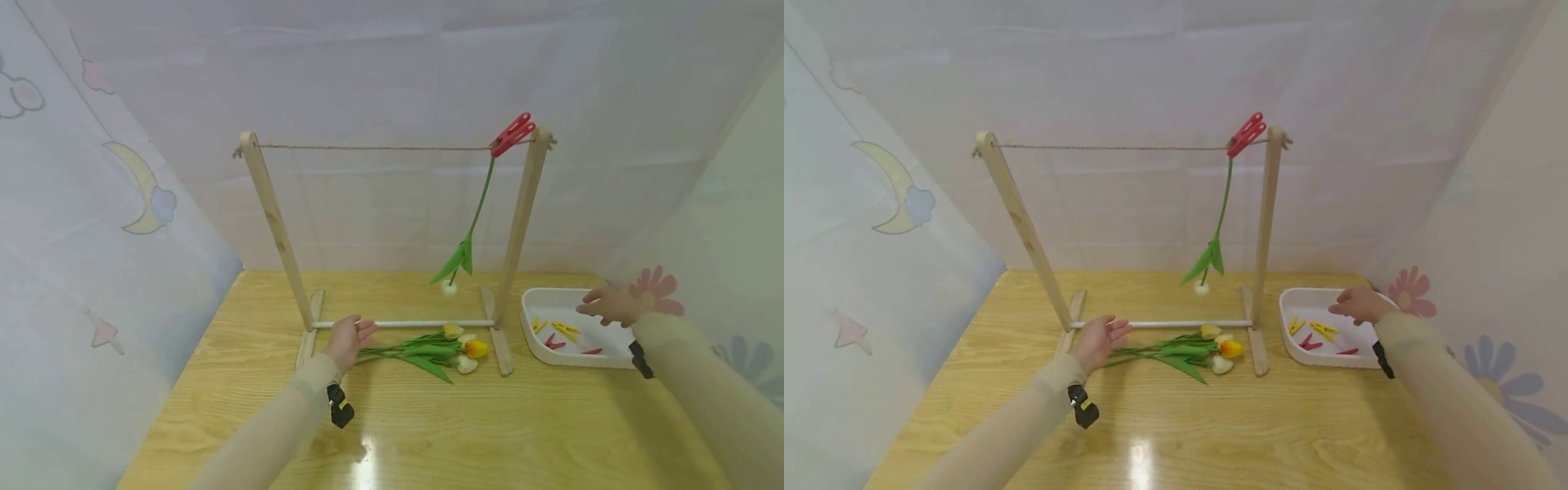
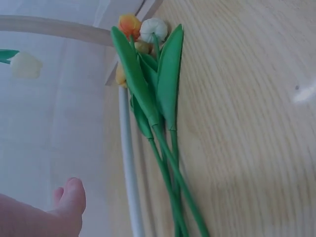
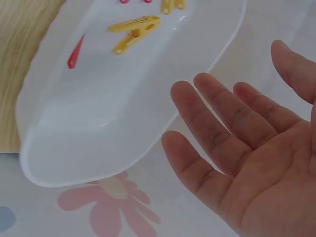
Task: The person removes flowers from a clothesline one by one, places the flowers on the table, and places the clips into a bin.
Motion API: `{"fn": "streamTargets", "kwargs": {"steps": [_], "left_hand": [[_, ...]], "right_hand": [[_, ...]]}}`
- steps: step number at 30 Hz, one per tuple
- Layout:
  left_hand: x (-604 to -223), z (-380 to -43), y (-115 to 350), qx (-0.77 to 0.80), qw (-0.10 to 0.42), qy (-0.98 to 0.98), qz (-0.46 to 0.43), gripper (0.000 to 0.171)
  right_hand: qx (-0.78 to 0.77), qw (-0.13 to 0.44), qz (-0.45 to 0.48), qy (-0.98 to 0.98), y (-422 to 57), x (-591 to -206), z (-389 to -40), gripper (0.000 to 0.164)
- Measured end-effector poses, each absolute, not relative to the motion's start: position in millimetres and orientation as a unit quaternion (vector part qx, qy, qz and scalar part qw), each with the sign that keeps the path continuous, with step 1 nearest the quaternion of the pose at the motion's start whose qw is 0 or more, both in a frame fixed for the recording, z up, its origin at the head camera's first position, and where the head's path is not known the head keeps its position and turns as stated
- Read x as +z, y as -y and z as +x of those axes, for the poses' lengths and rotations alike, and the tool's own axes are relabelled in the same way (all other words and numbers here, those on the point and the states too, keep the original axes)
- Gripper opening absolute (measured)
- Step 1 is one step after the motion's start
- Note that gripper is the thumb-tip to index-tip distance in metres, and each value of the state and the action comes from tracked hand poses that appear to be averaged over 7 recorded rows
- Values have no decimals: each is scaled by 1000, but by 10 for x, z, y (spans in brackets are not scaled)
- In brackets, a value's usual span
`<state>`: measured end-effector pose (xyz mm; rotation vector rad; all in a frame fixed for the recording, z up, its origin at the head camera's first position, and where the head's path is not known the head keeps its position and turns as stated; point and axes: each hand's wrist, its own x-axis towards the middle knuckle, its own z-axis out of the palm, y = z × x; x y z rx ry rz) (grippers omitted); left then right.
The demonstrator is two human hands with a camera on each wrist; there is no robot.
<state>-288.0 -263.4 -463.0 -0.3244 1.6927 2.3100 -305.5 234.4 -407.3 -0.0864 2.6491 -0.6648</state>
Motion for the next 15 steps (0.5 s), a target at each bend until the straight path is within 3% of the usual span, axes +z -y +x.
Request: {"fn": "streamTargets", "kwargs": {"steps": [15], "left_hand": [[-4272, -2957, 2666, 781, 86, -614, -72, 49]], "right_hand": [[-225, 99, -94, -965, -1953, -3668, -2904, 59]]}}
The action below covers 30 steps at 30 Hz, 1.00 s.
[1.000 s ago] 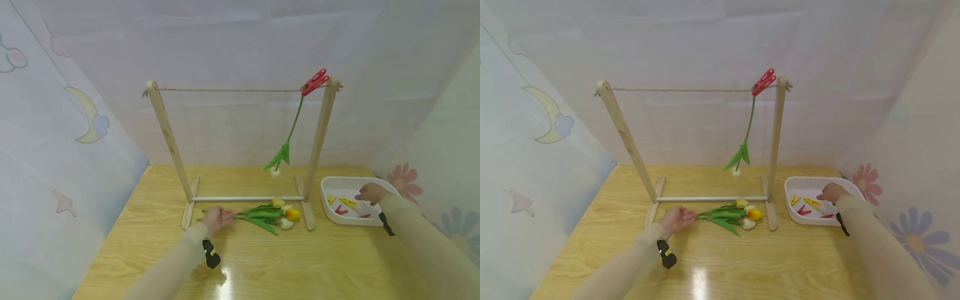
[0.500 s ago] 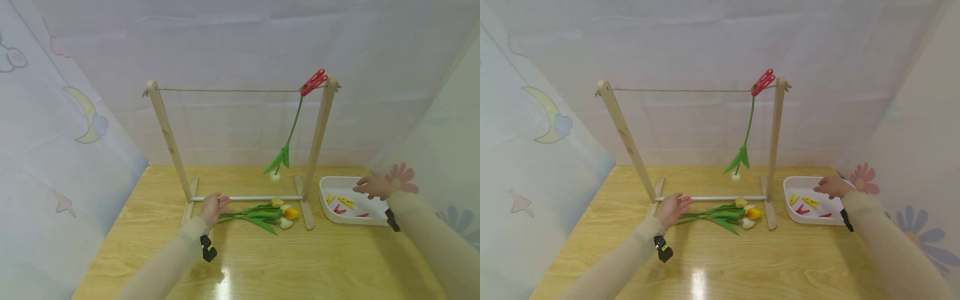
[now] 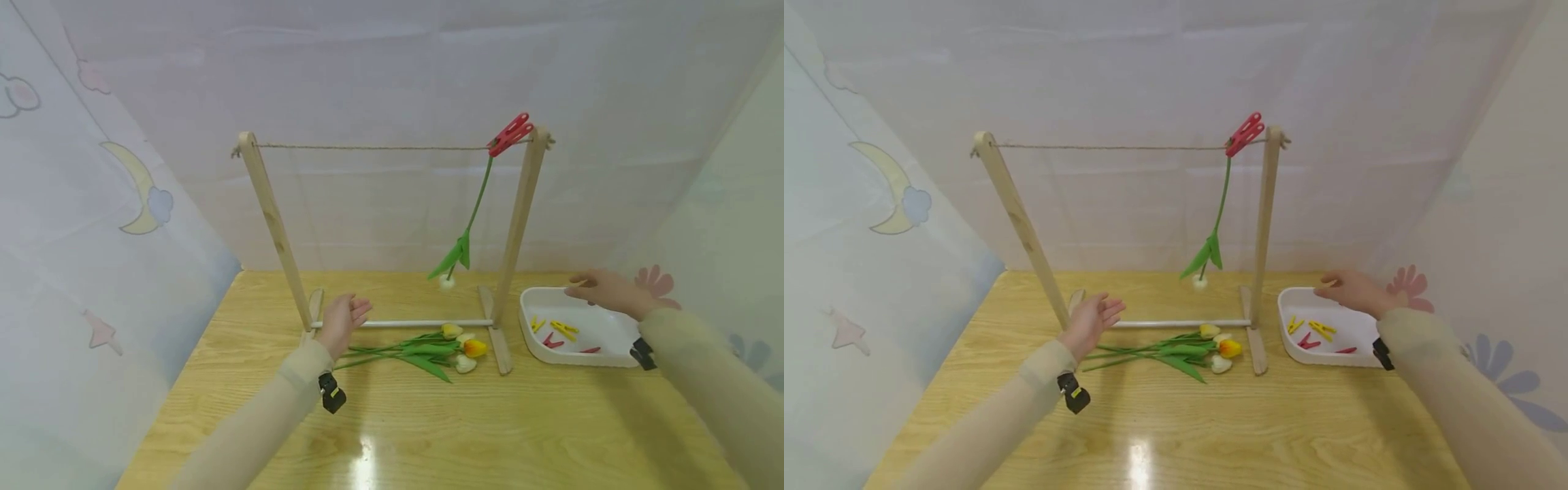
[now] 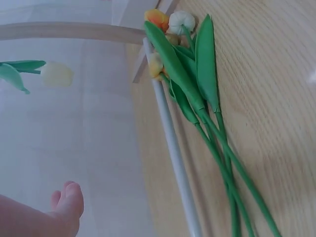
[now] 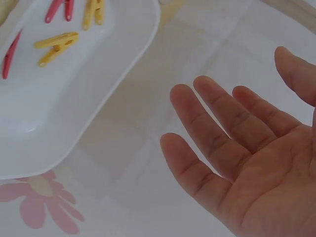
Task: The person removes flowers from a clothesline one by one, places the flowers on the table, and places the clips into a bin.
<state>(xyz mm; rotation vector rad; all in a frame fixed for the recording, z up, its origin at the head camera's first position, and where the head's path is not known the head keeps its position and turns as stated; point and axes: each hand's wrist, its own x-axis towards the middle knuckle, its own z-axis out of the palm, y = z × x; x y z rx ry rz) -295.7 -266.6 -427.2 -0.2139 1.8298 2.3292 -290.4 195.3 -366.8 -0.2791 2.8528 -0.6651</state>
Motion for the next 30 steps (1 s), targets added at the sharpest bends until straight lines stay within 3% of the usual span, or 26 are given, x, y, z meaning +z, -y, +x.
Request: {"fn": "streamTargets", "kwargs": {"steps": [12, 21, 30], "left_hand": [[-4091, -2973, 2631, 765, 51, -639, -61, 45], [-3964, -2939, 2611, 746, 29, -665, -19, 43], [-3834, -2977, 2545, 737, 7, -675, 12, 44]], "right_hand": [[-224, 15, -118, -967, -1754, -3278, -2721, 48], [-300, -18, -74, -951, -1552, -2935, -2620, 64], [-315, -163, -127, -926, -1348, -2630, -2577, 52]]}}
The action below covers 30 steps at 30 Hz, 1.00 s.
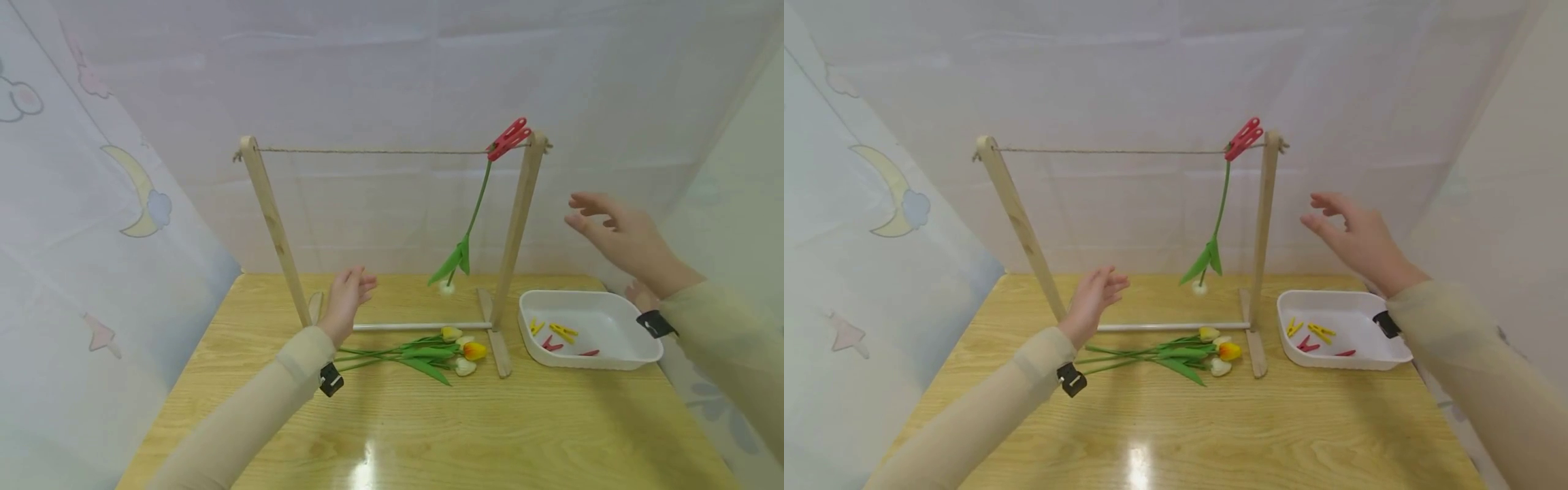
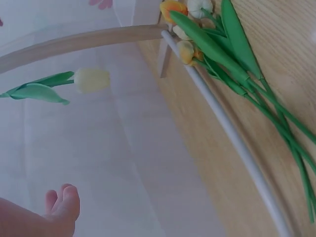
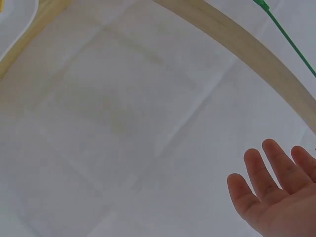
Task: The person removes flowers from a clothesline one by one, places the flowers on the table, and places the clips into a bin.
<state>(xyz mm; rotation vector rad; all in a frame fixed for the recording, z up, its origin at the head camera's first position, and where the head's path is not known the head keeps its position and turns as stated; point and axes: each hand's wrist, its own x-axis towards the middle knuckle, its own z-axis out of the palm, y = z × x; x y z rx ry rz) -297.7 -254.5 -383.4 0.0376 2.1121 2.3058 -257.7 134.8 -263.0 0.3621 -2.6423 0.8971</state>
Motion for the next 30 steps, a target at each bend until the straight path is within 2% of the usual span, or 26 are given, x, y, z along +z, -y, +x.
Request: {"fn": "streamTargets", "kwargs": {"steps": [3, 14, 30], "left_hand": [[-3795, -2992, 2527, 731, 1, -682, 29, 44], [-3662, -3015, 2493, 709, -20, -702, 54, 42], [-3461, -2987, 2365, 664, -42, -737, 119, 42]], "right_hand": [[316, 200, 140, 917, -1274, -2554, -2572, 51], [313, 274, 202, 887, -1047, -2374, -2609, 57], [285, 292, 239, 881, -849, -2085, -2659, 56]]}}
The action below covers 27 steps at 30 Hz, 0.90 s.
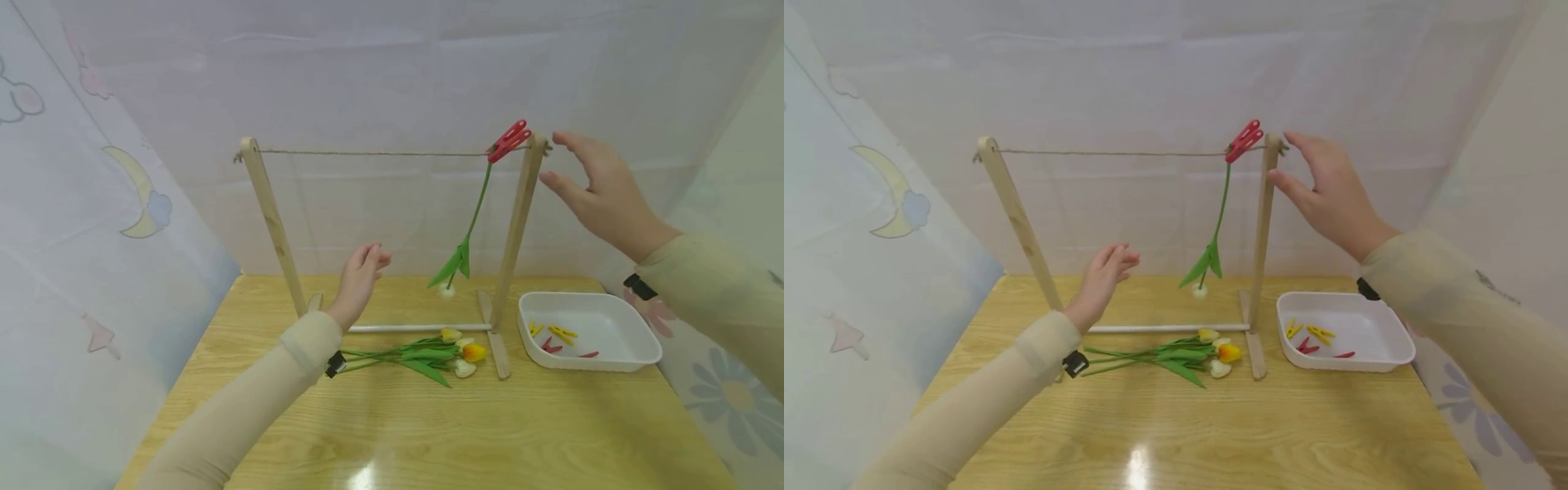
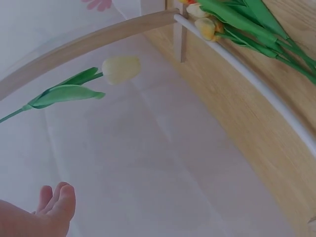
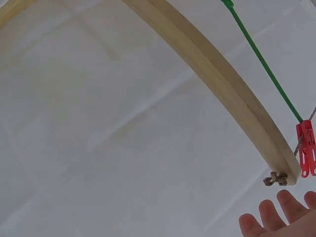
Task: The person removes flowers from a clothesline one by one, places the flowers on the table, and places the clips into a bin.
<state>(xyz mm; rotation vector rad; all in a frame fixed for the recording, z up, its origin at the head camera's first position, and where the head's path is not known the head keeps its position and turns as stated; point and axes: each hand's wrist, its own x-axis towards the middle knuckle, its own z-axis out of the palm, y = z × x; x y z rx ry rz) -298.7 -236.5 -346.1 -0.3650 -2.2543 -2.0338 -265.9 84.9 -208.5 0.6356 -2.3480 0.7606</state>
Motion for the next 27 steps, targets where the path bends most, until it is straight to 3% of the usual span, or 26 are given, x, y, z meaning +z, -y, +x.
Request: {"fn": "streamTargets", "kwargs": {"steps": [10, 19, 27], "left_hand": [[-3367, -3049, 2267, -634, 53, 757, -147, 42], [-3259, -3052, 2123, -607, 37, 775, -173, 41], [-3131, -3075, 1906, -544, 34, 806, -228, 49]], "right_hand": [[252, 295, 276, 880, -753, -1978, -2740, 65], [223, 297, 273, 887, -691, -1850, -2837, 58], [246, 243, 254, 903, -687, -1728, -2958, 51]]}}
